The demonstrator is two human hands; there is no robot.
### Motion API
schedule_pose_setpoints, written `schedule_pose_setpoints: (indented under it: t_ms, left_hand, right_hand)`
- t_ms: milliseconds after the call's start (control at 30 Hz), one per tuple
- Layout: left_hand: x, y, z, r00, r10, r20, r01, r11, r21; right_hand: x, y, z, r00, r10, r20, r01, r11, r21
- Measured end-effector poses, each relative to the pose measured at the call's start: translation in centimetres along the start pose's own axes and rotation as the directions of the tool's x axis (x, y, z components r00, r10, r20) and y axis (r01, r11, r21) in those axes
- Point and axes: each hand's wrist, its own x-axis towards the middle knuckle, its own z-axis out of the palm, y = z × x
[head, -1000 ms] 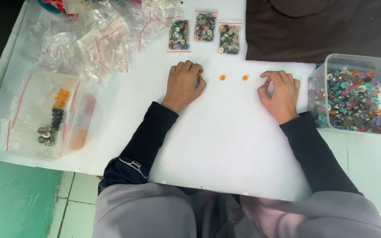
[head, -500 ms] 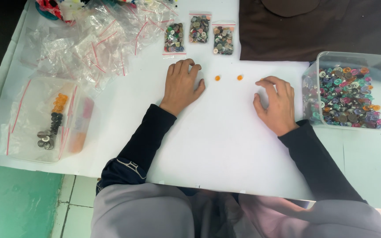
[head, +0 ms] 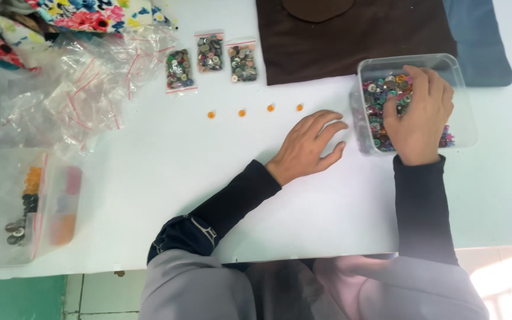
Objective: Sorting buttons from a container and placing them into small plastic bags
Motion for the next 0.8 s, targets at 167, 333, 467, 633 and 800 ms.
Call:
schedule_pose_setpoints:
  t_ms: [167,333,467,633,800]
  left_hand:
    - [6.4,0.0,6.9,0.957,-0.173,0.234,0.196,0.977,-0.079]
    - [8.1,-1.5,15.3,0.876,-0.324,0.358,0.197,0.916,0.348]
    - [8.5,-1.4,18.0,0.766,-0.500,0.404,0.142,0.744,0.653]
    - [8.0,-2.6,18.3,0.817,-0.439,0.375,0.115,0.761,0.639]
    - [7.9,-2.1,17.0,0.941,-0.280,0.189,0.147,0.843,0.517]
  right_hand:
    - [-0.5,8.0,1.4,0.895,0.180,0.408,-0.243,0.964,0.108]
    - [0.1,7.8,2.4,0.766,0.278,0.579,-0.334,0.943,-0.011]
    - [0.2,7.8,2.3,0.697,0.279,0.661,-0.368,0.930,-0.006]
    - [0.5,6.6,0.7,0.732,0.201,0.651,-0.353,0.929,0.110]
    - [0.4,6.3,-0.2,0.817,0.134,0.561,-0.395,0.838,0.376]
